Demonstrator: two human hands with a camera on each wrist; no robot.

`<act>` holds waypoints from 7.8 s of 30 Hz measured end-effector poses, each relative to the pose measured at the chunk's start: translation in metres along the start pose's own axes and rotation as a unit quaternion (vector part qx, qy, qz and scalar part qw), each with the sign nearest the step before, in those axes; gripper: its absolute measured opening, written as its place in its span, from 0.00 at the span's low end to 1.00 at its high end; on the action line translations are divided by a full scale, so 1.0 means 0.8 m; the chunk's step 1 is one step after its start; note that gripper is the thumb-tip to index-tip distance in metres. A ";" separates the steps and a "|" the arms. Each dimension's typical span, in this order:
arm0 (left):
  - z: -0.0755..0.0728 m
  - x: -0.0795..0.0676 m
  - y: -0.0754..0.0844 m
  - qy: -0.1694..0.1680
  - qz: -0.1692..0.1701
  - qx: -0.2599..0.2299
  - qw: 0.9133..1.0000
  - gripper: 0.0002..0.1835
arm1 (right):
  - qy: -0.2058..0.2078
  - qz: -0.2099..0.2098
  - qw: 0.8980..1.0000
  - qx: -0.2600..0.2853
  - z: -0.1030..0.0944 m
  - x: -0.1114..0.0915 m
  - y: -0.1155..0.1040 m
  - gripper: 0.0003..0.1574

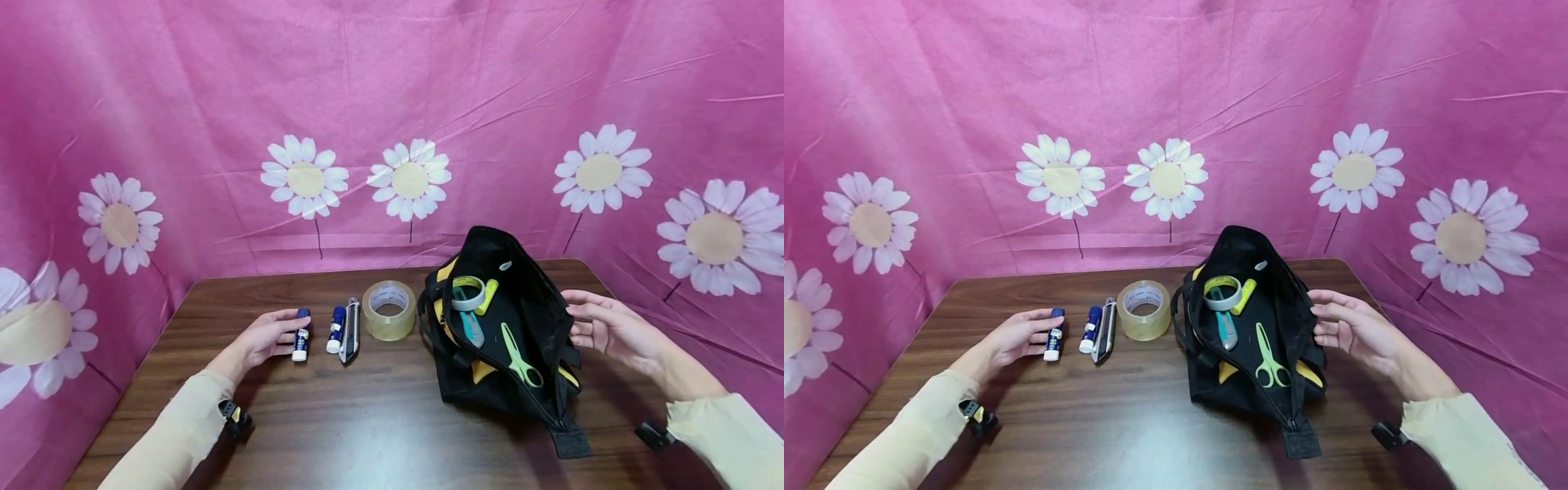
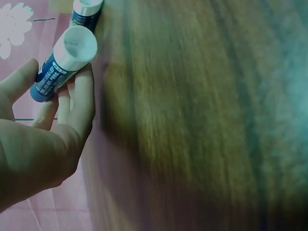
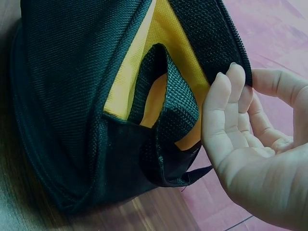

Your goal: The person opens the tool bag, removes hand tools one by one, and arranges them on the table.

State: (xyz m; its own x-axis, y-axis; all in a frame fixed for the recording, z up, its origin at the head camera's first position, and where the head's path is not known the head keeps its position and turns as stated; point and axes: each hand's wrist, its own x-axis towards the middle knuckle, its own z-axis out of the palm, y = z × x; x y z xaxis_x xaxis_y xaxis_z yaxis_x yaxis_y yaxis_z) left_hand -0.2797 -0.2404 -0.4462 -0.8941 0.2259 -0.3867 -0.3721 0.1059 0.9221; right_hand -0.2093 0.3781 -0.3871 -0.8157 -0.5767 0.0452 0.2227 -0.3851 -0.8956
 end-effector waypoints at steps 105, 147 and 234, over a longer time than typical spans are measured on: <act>0.061 0.019 0.108 0.024 0.022 0.071 0.997 0.18 | 0.007 -0.003 1.000 -0.011 -0.001 0.001 -0.001 0.31; 0.355 0.023 0.298 -0.222 0.120 0.049 0.967 0.14 | 0.024 -0.004 1.000 -0.012 0.002 -0.008 -0.003 0.28; 0.452 0.140 0.096 -0.234 -0.035 0.159 0.959 0.16 | 0.040 0.017 0.999 -0.021 -0.006 -0.016 0.010 0.28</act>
State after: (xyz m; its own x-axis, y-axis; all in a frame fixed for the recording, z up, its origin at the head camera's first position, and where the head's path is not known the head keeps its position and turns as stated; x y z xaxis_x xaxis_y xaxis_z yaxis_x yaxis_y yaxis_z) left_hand -0.3185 0.1433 -0.4228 -0.6326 0.6083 -0.4794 -0.2665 0.4103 0.8721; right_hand -0.1997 0.3858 -0.3970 -0.8487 -0.5285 -0.0190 0.2287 -0.3346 -0.9142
